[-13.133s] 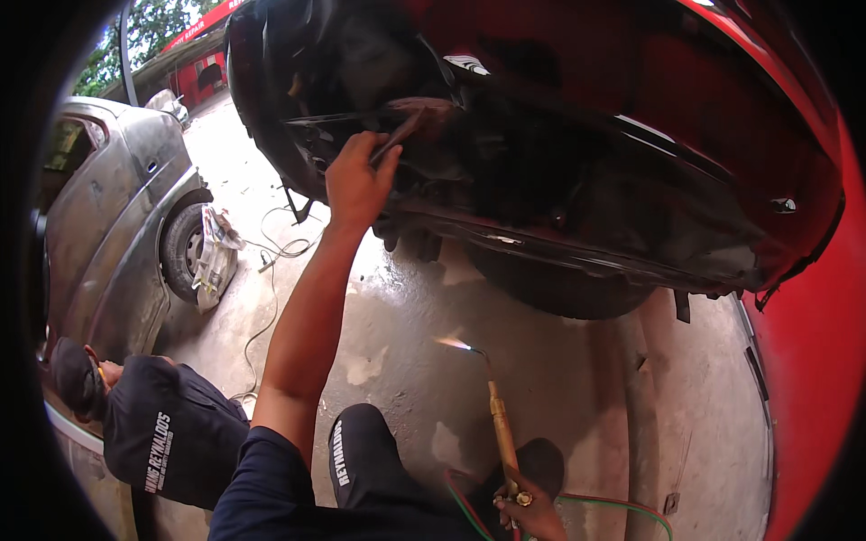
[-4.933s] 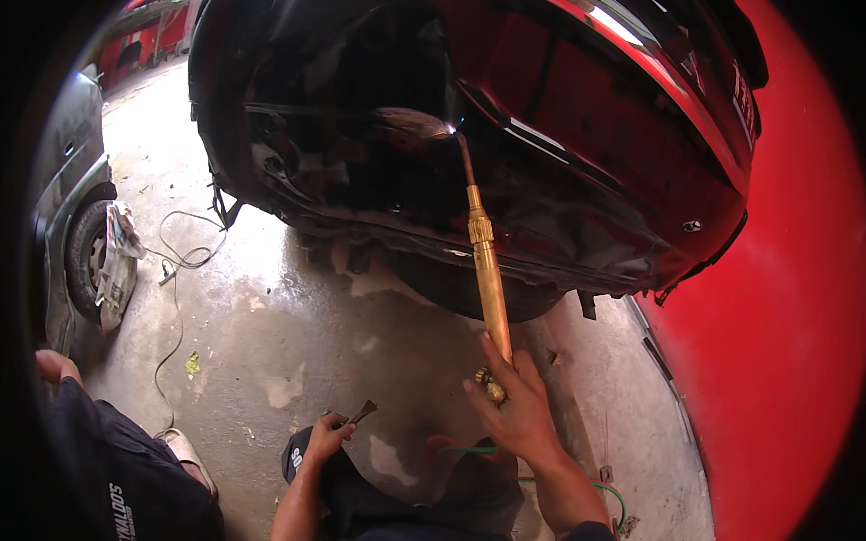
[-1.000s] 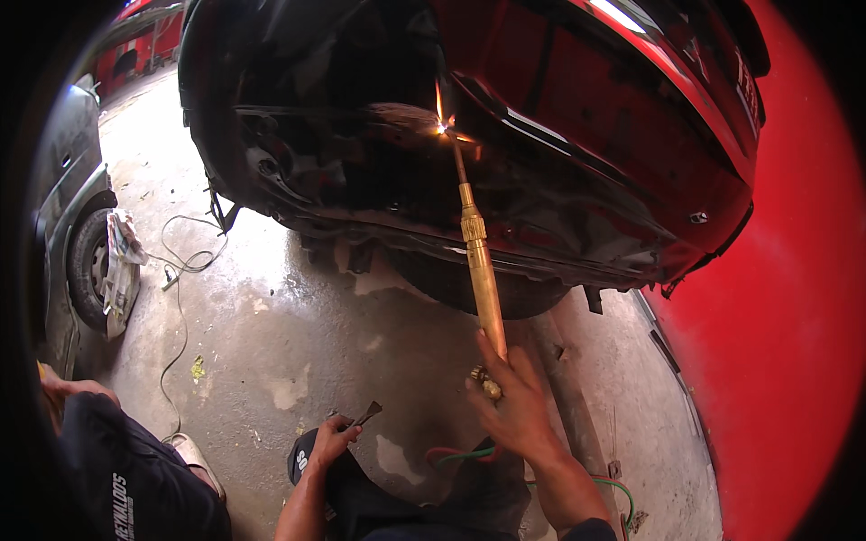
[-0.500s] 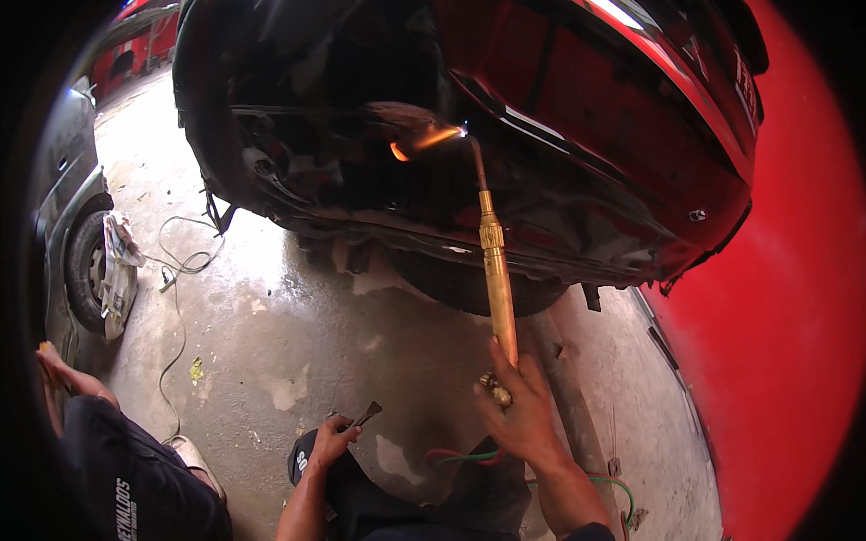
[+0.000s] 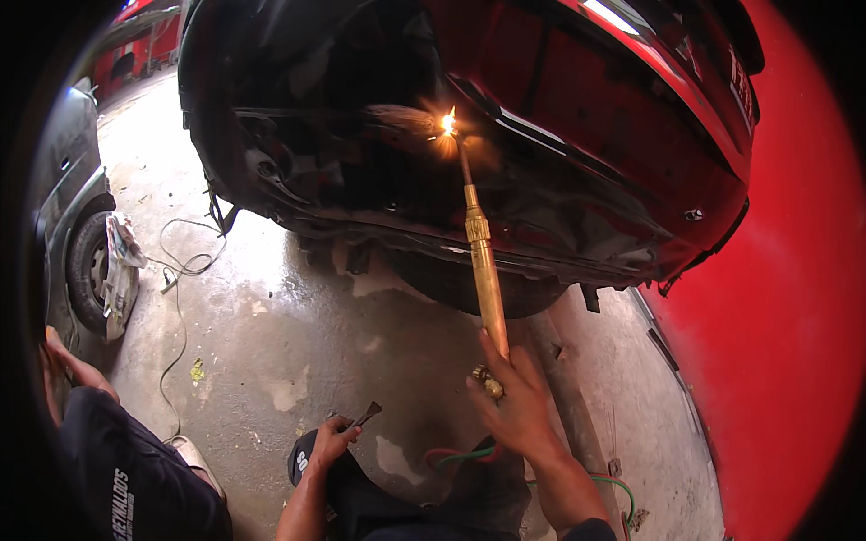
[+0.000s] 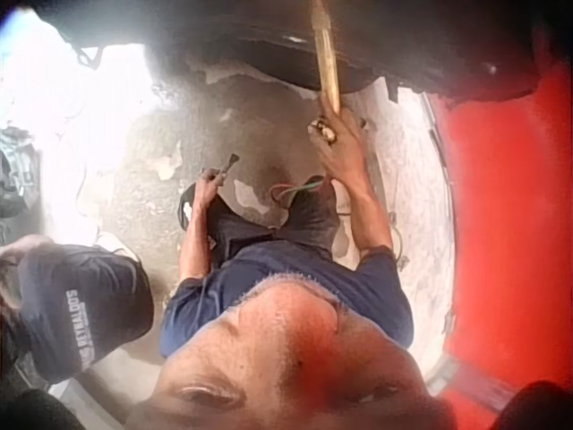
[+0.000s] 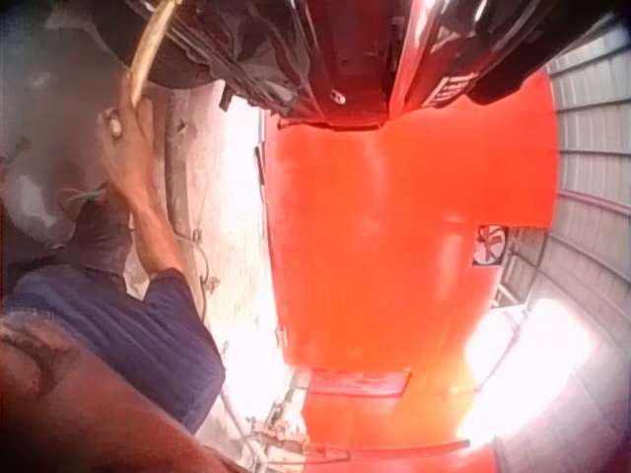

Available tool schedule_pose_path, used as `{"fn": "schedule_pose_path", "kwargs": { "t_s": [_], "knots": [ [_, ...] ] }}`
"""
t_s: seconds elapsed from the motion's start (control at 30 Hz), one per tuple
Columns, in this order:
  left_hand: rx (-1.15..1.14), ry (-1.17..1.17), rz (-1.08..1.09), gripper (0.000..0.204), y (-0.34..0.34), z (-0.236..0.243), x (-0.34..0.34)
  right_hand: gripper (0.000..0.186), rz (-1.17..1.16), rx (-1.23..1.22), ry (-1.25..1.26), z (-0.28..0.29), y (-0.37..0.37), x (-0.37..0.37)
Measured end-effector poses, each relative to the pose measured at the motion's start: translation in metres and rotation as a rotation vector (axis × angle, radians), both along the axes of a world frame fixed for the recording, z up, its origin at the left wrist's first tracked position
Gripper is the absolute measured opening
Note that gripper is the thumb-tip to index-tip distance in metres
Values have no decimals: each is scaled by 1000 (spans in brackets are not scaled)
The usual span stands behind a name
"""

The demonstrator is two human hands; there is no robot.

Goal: The person closes the trunk of a car, ignites a torch using a spark lighter, and heats the rear panel while scraping it with a metal scraper. Afterwards, the person sets the torch down and picks up metal rods from the floor.

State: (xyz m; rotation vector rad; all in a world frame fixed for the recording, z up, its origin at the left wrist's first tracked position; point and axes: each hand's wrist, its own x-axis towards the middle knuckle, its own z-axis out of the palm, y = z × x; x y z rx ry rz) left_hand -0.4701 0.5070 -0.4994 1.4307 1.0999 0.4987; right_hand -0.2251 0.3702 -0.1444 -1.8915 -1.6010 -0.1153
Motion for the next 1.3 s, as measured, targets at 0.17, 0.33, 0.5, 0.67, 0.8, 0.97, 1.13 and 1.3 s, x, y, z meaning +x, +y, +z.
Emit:
{"fn": "schedule_pose_path", "kwargs": {
  "t_s": [0.17,0.33,0.5,0.67,0.8,0.97,1.13,1.3],
  "knots": [
    [-6,-8,1,37,-2,5,-1,65,34,-27,75,0,11,-5],
    [-16,10,-4,36,-1,8,-1,65,60,20,56,-7,9,1],
    [-12,-3,-12,37,0,6,-3,65,32,45,93,-12,0,5],
    [-5,-3,-16,38,1,0,-2,67,-10,49,69,-12,-9,9],
    [1,-5,-15,37,0,2,0,67,-12,64,95,-12,-12,10],
    [0,1,-13,35,-1,4,0,66,1,34,21,-7,-8,9],
    [1,-19,-6,34,-1,6,1,66,10,-11,71,-4,4,2],
    [4,-14,-4,34,-1,6,2,66,53,-3,44,-5,10,5]
  ]
}}
